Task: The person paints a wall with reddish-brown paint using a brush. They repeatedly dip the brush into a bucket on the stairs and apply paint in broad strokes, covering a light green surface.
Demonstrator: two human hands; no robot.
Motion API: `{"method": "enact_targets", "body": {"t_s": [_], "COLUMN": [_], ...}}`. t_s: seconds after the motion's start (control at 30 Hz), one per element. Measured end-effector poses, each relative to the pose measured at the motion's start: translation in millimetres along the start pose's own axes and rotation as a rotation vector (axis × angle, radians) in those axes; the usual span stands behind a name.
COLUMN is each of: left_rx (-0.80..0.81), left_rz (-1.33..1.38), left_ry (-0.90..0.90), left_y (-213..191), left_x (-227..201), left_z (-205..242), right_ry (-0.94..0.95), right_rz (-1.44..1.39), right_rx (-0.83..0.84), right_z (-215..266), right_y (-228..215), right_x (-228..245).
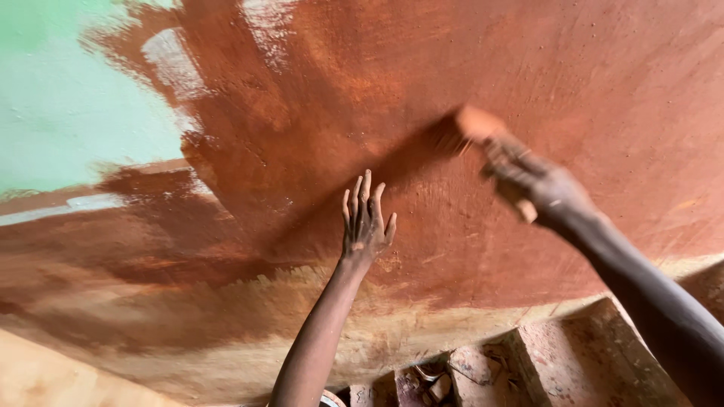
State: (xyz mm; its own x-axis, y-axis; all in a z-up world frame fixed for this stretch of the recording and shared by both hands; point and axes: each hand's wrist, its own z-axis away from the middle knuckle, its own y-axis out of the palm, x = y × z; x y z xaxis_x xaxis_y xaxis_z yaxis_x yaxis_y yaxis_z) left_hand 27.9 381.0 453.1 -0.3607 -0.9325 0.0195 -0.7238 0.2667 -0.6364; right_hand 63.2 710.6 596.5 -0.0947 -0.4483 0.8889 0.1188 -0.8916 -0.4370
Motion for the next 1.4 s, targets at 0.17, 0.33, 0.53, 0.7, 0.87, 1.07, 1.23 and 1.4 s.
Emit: {"method": "enact_targets", "body": {"t_s": [0.17, 0.33, 0.53, 0.7, 0.87, 1.07, 1.23, 1.4], "left_rx": [-0.023, -0.033, -0.045, -0.083, -0.085, -0.077, -0.121, -0.124], "left_rz": [-0.041, 0.028, 0.027, 0.018, 0.058, 0.030, -0.017, 0.012], "left_ry": [0.020, -0.073, -0.065, -0.076, -0.048, -0.071, -0.041, -0.067], "left_y": [-21, -29, -34, -44, -46, -47, -49, -47], "left_x": [7, 13, 37, 62, 73, 85, 99, 106], "left_z": [4, 3, -6, 1, 17, 22, 17, 21], "right_ry": [-0.371, -0.185, -0.355, -0.559, -0.426, -0.578, -0.726, -0.667], "right_rz": [-0.391, -0.471, 0.810, 0.813, 0.429, 0.448, 0.836, 0.943], "right_rx": [-0.058, 0.304, 0.485, -0.014, -0.110, 0.368, 0.400, -0.012], "right_z": [-9, -23, 1, -4, -2, -9, -12, -35], "right_y": [14, 85, 119, 54, 62, 150, 155, 77], "right_x": [-19, -47, -32, 41, 62, 30, 19, 84]}}
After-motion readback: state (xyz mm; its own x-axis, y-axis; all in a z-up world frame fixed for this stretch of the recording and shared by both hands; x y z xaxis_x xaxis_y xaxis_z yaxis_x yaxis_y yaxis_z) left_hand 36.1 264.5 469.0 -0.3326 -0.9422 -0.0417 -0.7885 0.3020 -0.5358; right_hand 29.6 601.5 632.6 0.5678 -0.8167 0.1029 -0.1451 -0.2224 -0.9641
